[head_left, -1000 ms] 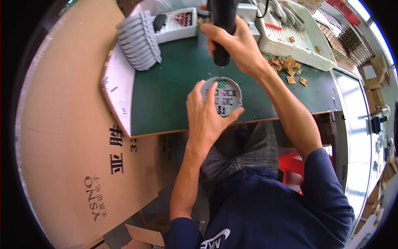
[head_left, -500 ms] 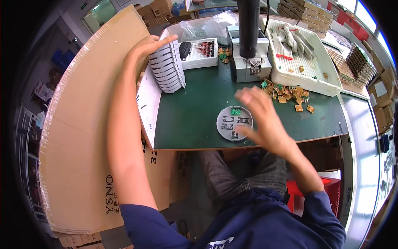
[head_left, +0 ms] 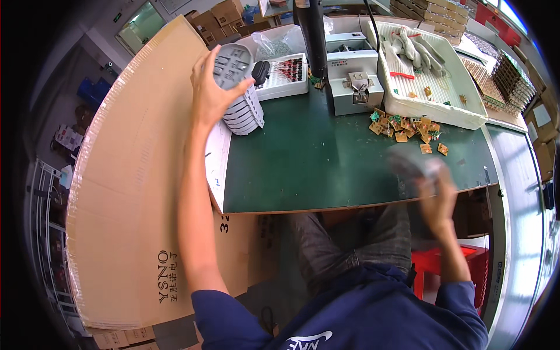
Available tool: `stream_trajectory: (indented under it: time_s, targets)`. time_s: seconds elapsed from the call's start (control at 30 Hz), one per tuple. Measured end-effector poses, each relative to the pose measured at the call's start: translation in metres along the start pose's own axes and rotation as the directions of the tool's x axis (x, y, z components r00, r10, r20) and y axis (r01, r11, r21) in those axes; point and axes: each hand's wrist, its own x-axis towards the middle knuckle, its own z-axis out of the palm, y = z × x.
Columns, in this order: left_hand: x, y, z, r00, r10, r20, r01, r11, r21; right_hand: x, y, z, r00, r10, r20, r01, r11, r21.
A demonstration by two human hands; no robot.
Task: Assembling small electronic circuit boards and connectors into circular grey plastic housings using a manual press tool at a factory workbench.
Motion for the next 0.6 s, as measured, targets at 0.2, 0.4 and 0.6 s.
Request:
stream_trajectory:
  time_s: [0.2,0.4,0.6]
  targets:
    - [-0.075,0.078,0.006,0.995,0.094,0.030,-0.089,0.985,-0.147,-0.044,0.279,-0.210,0.588,0.513,-0.625,-0.574,0.809,0.126]
    - [-0.126,0.100,0.039,0.989,0.123,0.085,-0.105,0.976,-0.190,-0.134,0.388,-0.344,0.328,0.817,-0.474,-0.876,0.451,0.170]
    - [-0.134,0.120,0.051,0.988,0.141,0.067,-0.129,0.979,-0.159,-0.085,0.348,-0.330,0.877,0.185,-0.443,-0.469,0.135,-0.873]
